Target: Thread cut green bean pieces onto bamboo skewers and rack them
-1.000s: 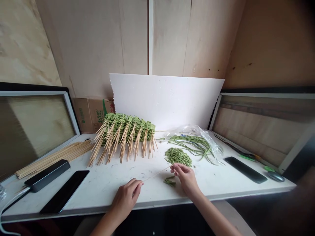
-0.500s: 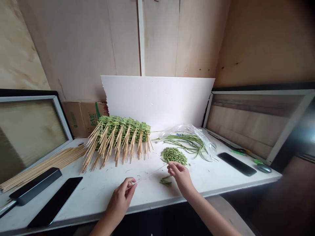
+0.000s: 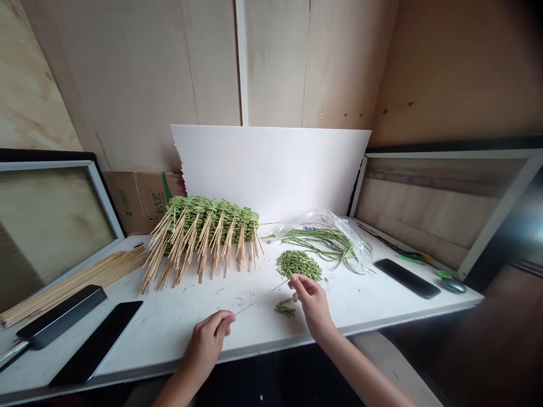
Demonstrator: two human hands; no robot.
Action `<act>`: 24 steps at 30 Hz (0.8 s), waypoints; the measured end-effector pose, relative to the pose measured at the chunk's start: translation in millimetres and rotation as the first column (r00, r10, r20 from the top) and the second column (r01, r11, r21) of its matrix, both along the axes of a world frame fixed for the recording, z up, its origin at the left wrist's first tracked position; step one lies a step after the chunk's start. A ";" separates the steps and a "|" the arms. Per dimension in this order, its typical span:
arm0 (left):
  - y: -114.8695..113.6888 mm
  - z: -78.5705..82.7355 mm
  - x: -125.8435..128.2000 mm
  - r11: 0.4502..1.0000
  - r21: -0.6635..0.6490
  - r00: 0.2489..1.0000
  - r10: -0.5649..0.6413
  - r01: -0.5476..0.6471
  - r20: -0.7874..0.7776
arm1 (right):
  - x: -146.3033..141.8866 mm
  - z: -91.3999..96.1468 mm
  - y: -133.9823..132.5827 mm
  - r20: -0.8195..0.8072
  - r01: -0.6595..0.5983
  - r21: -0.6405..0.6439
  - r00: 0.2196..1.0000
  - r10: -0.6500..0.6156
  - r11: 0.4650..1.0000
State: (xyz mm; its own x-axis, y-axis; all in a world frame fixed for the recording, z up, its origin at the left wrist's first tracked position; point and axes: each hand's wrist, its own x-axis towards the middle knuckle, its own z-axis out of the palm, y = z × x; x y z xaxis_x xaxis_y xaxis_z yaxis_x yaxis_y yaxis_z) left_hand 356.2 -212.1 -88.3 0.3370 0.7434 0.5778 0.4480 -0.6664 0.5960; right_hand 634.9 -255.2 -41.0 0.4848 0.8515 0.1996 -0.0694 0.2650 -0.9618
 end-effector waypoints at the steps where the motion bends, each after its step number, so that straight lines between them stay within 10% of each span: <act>1: 0.2 -0.9 -0.5 1.000 0.000 1.000 -0.005 0.005 -0.011 | -1.3 -1.0 -0.1 -0.001 0.001 0.004 1.000 -0.001 1.000; 24: 4.9 -5.0 -1.3 0.986 -0.122 0.993 -0.114 0.111 -0.012 | -29.2 0.3 -10.9 0.100 -0.116 0.046 0.989 0.111 0.992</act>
